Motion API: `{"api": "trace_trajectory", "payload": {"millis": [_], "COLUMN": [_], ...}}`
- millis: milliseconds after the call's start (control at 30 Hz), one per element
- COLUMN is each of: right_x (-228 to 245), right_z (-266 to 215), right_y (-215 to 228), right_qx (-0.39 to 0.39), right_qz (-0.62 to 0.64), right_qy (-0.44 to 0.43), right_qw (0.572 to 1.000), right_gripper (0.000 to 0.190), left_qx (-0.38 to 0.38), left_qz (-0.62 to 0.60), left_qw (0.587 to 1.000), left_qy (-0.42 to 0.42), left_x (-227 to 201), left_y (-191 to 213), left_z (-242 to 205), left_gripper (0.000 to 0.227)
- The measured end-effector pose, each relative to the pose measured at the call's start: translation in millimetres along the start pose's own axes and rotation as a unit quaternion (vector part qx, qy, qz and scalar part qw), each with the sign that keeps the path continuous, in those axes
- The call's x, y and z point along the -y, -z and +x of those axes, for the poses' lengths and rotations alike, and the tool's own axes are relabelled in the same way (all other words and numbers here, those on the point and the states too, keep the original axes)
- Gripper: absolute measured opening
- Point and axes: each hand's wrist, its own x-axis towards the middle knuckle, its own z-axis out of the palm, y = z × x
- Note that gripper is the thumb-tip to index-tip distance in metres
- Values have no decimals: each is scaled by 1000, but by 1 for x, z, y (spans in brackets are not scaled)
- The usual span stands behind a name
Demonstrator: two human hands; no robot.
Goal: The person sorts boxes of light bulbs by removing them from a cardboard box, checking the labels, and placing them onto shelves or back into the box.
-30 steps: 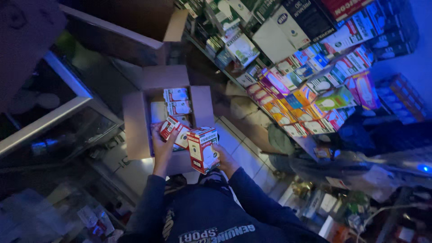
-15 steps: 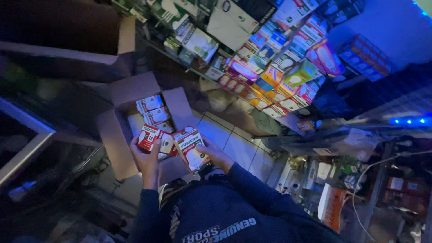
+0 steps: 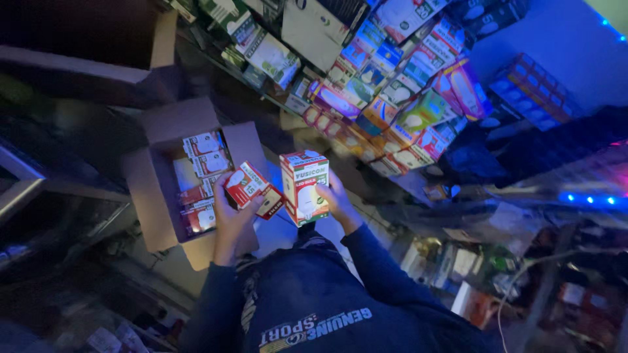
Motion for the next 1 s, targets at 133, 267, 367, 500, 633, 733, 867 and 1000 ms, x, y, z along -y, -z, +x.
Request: {"api": "trace_trajectory", "payload": {"millis": [133, 267, 367, 500, 633, 733, 867, 1000], "right_x": [32, 38, 42, 67, 94, 105, 99, 64], "right_z": [13, 19, 20, 20, 8, -2, -25, -52], "right_y": [27, 57, 75, 81, 73, 66, 59, 60], "right_qx": [28, 27, 40, 99, 133, 139, 92, -15], "right_qz": [23, 5, -24, -33, -70, -71, -90, -63], "right_qy": [17, 1, -12, -5, -21, -20, 12, -3], "right_qw": [999, 1000, 999, 995, 988, 988, 992, 998], "right_gripper": [74, 77, 79, 88, 92, 92, 90, 81], "left_qx": [-33, -52, -59, -29, 33, 92, 171, 246], "left_qz": [22, 79, 132, 147, 150, 106, 31, 27], "left_qw": [999, 995, 989, 988, 987, 990, 981, 967], "left_qy": [-14, -7, -15, -47, -48, -13, 82, 61], "left_x": [7, 17, 24, 24, 11, 0, -10, 3], "left_y": [-41, -74, -94, -116, -117, -111, -98, -91], "left_z": [-3, -11, -14, -15, -17, -15, -8, -3], "left_gripper": [79, 80, 81, 80, 78, 78, 79, 80]}}
